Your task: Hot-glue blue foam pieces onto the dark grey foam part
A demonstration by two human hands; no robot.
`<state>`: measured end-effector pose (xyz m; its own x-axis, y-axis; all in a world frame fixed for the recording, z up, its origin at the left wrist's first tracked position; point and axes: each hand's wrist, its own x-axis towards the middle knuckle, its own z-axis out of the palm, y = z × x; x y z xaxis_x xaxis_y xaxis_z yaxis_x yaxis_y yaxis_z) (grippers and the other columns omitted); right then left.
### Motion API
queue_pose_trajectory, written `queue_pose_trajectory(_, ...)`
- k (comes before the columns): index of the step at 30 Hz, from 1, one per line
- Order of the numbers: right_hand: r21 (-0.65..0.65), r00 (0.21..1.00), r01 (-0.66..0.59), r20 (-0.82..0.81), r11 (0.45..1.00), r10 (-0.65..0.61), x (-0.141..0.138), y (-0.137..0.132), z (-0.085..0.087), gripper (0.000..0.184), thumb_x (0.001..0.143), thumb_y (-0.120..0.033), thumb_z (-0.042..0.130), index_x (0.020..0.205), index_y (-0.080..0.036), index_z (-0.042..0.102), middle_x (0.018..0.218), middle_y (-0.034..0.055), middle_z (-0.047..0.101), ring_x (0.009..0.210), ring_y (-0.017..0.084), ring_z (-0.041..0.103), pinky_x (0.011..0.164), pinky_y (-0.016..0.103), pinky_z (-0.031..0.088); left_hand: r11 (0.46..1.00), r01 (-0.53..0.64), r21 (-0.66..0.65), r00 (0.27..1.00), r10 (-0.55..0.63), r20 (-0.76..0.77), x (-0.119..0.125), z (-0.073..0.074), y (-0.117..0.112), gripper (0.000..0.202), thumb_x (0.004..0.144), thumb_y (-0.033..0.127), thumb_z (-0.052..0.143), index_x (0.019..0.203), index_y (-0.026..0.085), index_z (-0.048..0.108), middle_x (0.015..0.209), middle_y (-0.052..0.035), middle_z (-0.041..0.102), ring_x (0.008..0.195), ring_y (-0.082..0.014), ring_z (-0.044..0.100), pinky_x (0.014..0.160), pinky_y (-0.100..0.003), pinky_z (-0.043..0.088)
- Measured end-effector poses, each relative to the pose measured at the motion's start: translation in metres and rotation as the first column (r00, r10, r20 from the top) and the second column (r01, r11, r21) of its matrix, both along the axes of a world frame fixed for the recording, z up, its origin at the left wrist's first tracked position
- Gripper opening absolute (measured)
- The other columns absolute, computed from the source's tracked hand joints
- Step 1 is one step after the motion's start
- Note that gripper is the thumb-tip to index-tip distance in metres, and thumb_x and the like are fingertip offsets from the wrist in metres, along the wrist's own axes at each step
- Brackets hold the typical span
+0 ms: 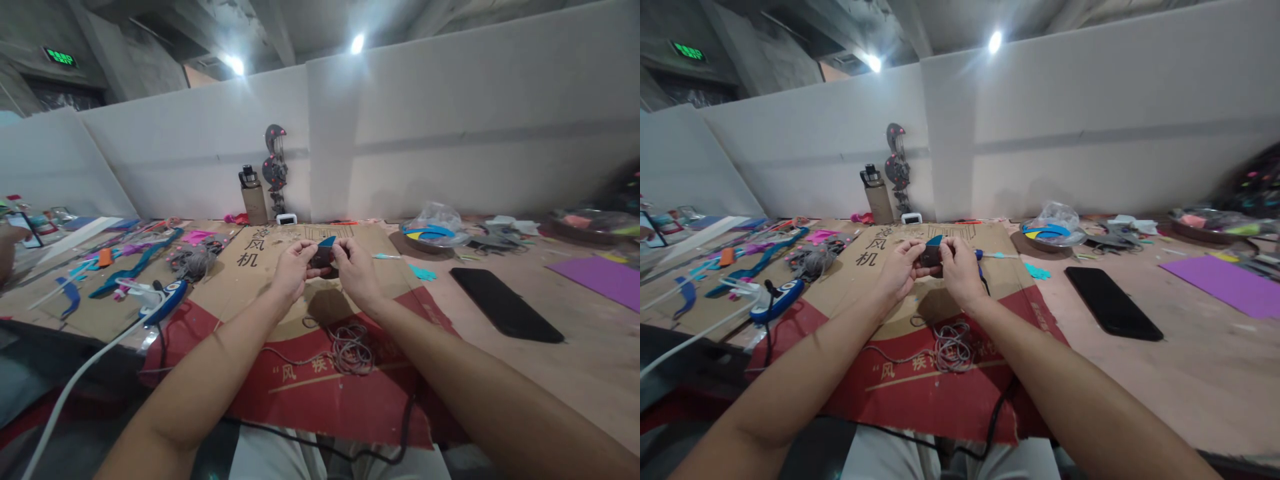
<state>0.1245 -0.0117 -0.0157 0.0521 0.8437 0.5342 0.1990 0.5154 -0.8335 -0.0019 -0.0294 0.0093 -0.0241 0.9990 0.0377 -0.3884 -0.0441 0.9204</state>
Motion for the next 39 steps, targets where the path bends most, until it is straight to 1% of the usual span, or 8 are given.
queue_pose_trajectory(7,-0.077,0.987,-0.135,-0.100,0.988,0.127,0.000,0.004,0.000,0.022,0.084,-0.041,0.049,0.076,-0.021,0.050,0.070,-0.0012,0.050,0.066,0.014,0.047,0.065,0.029,0.039,1.000,0.009,0.004,1.000,-0.009,0.002,-0.002,-0.001,0.002,0.009,0.078,0.019,0.063,0.081,0.016,0.055,0.071,-0.0006,0.064,0.059,-0.0126,0.065,0.062,-0.033,0.061)
queue_pose_trajectory(13,-0.112,0.952,-0.258,-0.197,0.960,0.233,-0.001,0.013,-0.007,0.029,0.080,-0.049,0.055,0.073,-0.021,0.049,0.068,-0.0029,0.047,0.062,0.012,0.041,0.058,0.025,0.035,1.000,-0.007,-0.006,1.000,0.007,-0.028,-0.004,-0.001,0.005,0.007,0.080,0.018,0.062,0.080,0.015,0.055,0.070,-0.0010,0.063,0.061,-0.0131,0.065,0.063,-0.033,0.061)
queue_pose_trajectory(17,-0.163,0.920,-0.329,-0.278,0.930,0.277,-0.001,0.016,-0.009,0.034,0.076,-0.053,0.061,0.072,-0.021,0.050,0.067,-0.0031,0.049,0.059,0.010,0.040,0.055,0.024,0.033,1.000,0.013,-0.013,0.999,-0.014,-0.046,-0.006,-0.002,0.007,0.005,0.083,0.018,0.060,0.082,0.015,0.056,0.073,-0.0030,0.065,0.062,-0.0142,0.066,0.065,-0.036,0.061)
queue_pose_trajectory(22,-0.199,0.871,-0.410,-0.373,0.890,0.318,0.000,0.012,-0.002,0.035,0.072,-0.052,0.068,0.075,-0.020,0.054,0.067,-0.0035,0.051,0.057,0.008,0.040,0.052,0.022,0.030,1.000,-0.002,-0.019,1.000,0.001,-0.030,-0.009,-0.001,0.009,0.006,0.083,0.018,0.060,0.081,0.015,0.056,0.074,-0.0038,0.066,0.064,-0.0159,0.067,0.063,-0.035,0.060)
queue_pose_trajectory(26,-0.217,0.871,-0.417,-0.373,0.883,0.319,0.002,0.009,0.002,0.035,0.067,-0.050,0.071,0.075,-0.020,0.055,0.068,-0.0035,0.051,0.060,0.009,0.045,0.053,0.022,0.033,1.000,0.000,-0.027,1.000,-0.001,-0.017,-0.010,0.000,0.009,0.007,0.083,0.019,0.060,0.080,0.015,0.056,0.071,-0.0038,0.066,0.062,-0.0149,0.066,0.059,-0.031,0.060)
queue_pose_trajectory(30,-0.201,0.895,-0.383,-0.324,0.901,0.308,0.003,0.012,-0.001,0.031,0.069,-0.045,0.070,0.077,-0.019,0.057,0.069,-0.0033,0.053,0.058,0.009,0.044,0.054,0.023,0.034,0.999,-0.001,-0.034,1.000,0.001,-0.012,-0.009,0.002,0.007,0.005,0.084,0.017,0.058,0.081,0.014,0.056,0.070,-0.0038,0.066,0.060,-0.0145,0.066,0.054,-0.028,0.059)
queue_pose_trajectory(34,-0.175,0.924,-0.335,-0.254,0.926,0.286,0.004,0.016,-0.004,0.026,0.076,-0.043,0.065,0.075,-0.018,0.058,0.068,-0.0029,0.053,0.058,0.009,0.042,0.054,0.024,0.032,1.000,0.010,-0.029,1.000,-0.011,-0.024,-0.009,0.002,0.006,0.007,0.082,0.020,0.062,0.082,0.014,0.057,0.075,-0.0058,0.068,0.065,-0.0169,0.069,0.058,-0.031,0.059)
queue_pose_trajectory(39,-0.130,0.974,-0.207,-0.125,0.970,0.191,0.005,0.013,-0.002,0.020,0.079,-0.039,0.059,0.079,-0.019,0.060,0.074,-0.0003,0.059,0.068,0.013,0.050,0.065,0.028,0.039,0.999,-0.030,-0.013,0.998,0.029,-0.047,-0.011,-0.002,0.011,0.009,0.081,0.021,0.064,0.081,0.015,0.057,0.074,-0.0047,0.068,0.066,-0.0163,0.069,0.063,-0.033,0.060)
